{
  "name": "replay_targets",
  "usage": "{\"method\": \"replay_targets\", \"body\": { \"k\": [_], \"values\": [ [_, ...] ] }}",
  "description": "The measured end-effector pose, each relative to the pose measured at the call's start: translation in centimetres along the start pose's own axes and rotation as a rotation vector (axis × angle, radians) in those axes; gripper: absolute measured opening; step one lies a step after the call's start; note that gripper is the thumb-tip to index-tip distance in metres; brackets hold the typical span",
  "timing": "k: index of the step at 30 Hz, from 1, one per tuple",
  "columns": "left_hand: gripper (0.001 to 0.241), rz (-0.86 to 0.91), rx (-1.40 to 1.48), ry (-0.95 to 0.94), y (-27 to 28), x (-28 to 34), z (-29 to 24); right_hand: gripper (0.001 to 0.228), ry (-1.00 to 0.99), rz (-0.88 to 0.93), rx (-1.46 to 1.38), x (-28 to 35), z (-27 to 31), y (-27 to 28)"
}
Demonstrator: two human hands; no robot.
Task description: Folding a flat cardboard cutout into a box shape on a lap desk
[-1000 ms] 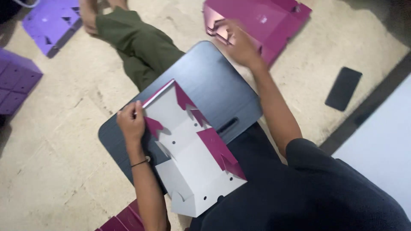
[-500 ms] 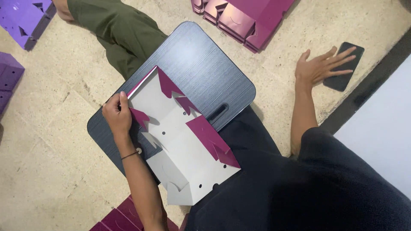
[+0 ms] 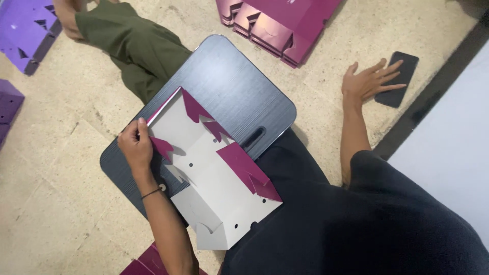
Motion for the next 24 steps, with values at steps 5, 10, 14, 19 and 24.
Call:
{"method": "replay_targets", "body": {
  "k": [5,10,14,19,24],
  "values": [
    [0.051,-0.008,0.009,0.024,-0.2,-0.1,-0.1,0.071,-0.033,-0.009,-0.214,1.2,4.3,4.5],
    [0.050,0.002,0.004,0.003,-0.4,0.3,0.5,0.061,0.271,-0.169,-0.967,5.5,18.4,8.9],
    [0.048,0.008,0.004,0.024,-0.3,0.4,0.3,0.023,0.906,0.340,-1.243,17.1,28.7,19.7],
    [0.040,0.063,0.016,0.036,-0.4,0.9,1.0,0.022,1.628,0.732,-1.045,32.4,34.2,21.7],
    [0.035,0.042,0.127,0.023,-0.4,1.0,1.5,0.023,1.785,1.068,-0.544,38.5,34.5,15.8]
  ]
}}
Point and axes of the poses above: each hand's wrist, its own x-axis away from the middle knuckle, its own y-axis out of the back of the hand, z = x × y, the point moved 5 cm from there along -x, towards the middle knuckle, and after that the axes turned 11 degrees about -y, right-handed, at the moved point
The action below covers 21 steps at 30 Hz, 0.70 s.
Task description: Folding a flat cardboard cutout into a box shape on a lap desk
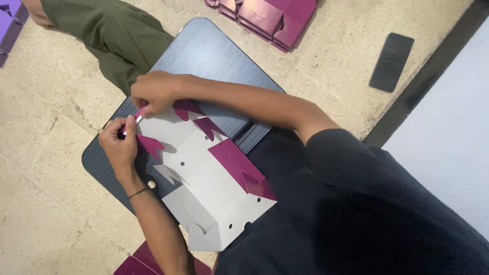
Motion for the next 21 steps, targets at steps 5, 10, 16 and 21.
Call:
{"method": "replay_targets", "body": {
  "k": [5,10,16,21],
  "values": [
    [0.031,0.003,0.018,-0.022,-0.1,-0.5,-0.2,0.026,-0.011,-0.028,0.000,0.0,-0.5,0.2],
    [0.027,0.017,0.022,-0.027,0.1,-1.1,-0.1,0.040,0.270,-0.041,-0.008,-0.9,-1.4,-0.4],
    [0.021,-0.061,0.121,0.061,0.8,-1.3,-0.6,0.035,0.213,0.114,-0.021,1.1,-0.6,4.0],
    [0.019,-0.140,0.201,0.085,1.7,-1.8,-2.3,0.026,-0.154,0.332,-0.296,3.2,0.2,7.1]
  ]
}}
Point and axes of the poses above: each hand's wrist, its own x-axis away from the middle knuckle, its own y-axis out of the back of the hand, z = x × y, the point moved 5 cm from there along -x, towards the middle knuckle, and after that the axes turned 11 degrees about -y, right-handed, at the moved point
